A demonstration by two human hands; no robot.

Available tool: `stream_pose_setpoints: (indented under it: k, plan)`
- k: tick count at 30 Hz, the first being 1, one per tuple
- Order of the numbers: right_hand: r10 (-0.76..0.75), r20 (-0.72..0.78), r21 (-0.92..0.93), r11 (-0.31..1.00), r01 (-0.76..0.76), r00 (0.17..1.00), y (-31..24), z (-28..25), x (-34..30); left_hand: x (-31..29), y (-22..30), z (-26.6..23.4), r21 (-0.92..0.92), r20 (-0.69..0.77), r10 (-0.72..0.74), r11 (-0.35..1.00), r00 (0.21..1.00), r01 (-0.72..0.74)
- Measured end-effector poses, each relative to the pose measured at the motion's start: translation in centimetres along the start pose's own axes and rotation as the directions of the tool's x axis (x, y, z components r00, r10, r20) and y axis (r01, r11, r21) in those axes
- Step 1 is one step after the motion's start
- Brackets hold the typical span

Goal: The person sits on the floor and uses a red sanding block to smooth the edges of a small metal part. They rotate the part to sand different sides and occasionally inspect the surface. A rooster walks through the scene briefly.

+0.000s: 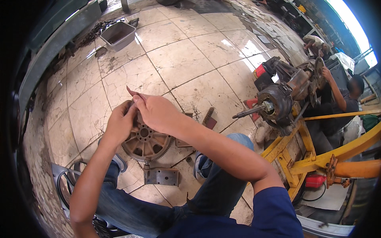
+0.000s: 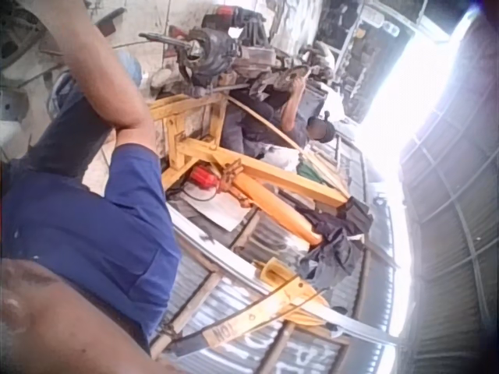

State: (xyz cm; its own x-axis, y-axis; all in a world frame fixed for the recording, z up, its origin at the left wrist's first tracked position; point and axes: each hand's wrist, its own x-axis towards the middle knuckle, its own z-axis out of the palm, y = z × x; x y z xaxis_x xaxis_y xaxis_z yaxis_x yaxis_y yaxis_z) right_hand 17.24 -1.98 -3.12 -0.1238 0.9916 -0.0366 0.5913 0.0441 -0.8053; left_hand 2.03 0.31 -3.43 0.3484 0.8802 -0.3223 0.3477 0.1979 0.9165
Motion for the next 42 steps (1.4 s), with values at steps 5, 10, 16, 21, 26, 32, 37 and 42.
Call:
stream_pose_setpoints:
  k: [5,10,16,21,26,32,37,42]
  plan:
    - [0.026,0.029,-0.031,0.999,-0.026,0.999,-0.3,-0.5,0.1,1.2,-0.8,-0.9,0.063,0.009,0.085,0.994,0.996,-0.086]
    - [0.028,0.059,-0.032,0.999,-0.026,0.998,-0.7,-0.7,-0.1,0.0,-0.3,-0.2,0.025,-0.029,0.064,0.998,0.997,-0.064]
    - [-0.084,-0.069,-0.009,0.996,0.084,0.994,-0.3,-0.1,-0.4,0.3,-0.6,-0.9,0.084,0.000,0.107,0.991,0.994,-0.107]
    - [0.149,0.152,0.039,0.987,-0.157,0.977,0.3,-0.7,0.8,0.1,-1.6,-0.2,0.261,0.041,0.214,0.941,0.976,-0.217]
    - [-0.251,-0.179,-0.044,0.968,0.247,0.951,0.6,1.1,0.2,1.4,-1.0,-1.5,0.141,-0.009,0.110,0.984,0.994,-0.108]
    - [0.032,0.084,-0.051,0.998,-0.028,0.996,-0.3,-1.0,0.3,0.4,-2.3,-0.1,0.301,0.070,0.255,0.916,0.964,-0.265]
    - [-0.145,-0.115,0.011,0.989,0.147,0.983,0.7,0.4,-0.1,1.1,-0.3,-0.4,0.152,-0.004,0.114,0.982,0.993,-0.112]
    - [0.094,0.117,-0.041,0.995,-0.090,0.989,-0.5,-1.2,0.2,1.5,-2.6,-0.4,0.358,0.055,0.253,0.898,0.966,-0.256]
